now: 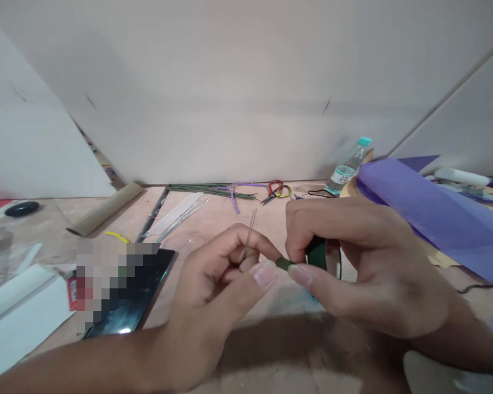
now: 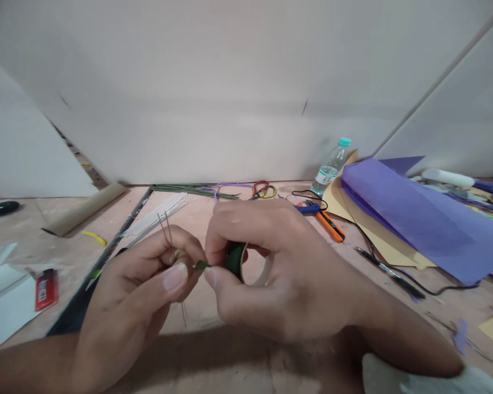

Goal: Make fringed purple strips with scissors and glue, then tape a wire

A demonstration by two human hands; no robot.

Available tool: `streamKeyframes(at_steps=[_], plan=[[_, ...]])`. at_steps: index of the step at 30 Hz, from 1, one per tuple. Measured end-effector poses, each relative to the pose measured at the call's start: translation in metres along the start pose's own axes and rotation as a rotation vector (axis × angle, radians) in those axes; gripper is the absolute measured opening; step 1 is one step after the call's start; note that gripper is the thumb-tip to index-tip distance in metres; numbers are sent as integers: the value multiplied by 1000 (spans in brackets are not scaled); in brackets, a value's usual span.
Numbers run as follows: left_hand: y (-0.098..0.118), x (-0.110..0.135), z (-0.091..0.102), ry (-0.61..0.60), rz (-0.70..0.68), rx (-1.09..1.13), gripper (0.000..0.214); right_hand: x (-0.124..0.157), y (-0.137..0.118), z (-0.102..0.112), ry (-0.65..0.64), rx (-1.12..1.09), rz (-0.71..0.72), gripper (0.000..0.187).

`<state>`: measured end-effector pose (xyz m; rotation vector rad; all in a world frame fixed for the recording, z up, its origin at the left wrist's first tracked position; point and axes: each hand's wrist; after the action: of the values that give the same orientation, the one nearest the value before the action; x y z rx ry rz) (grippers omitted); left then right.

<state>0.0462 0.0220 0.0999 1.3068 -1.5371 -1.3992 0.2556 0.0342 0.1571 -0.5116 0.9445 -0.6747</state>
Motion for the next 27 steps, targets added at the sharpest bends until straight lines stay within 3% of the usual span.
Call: streamKeyframes(at_steps=[22, 27], plan=[[-6, 2, -8, 142, 1, 107, 31, -2, 7, 3, -49, -48, -10, 17], [0, -8, -6, 198, -29, 168, 27, 3, 4, 14, -65, -100, -41, 21]])
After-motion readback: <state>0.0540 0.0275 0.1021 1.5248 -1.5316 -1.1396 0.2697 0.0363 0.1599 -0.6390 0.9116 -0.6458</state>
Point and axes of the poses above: each hand's wrist, its own x-axis away from the middle knuckle, its own z-axis out of the back of the hand, y = z × x, and after that the axes turned 7 degrees about y, right-handed
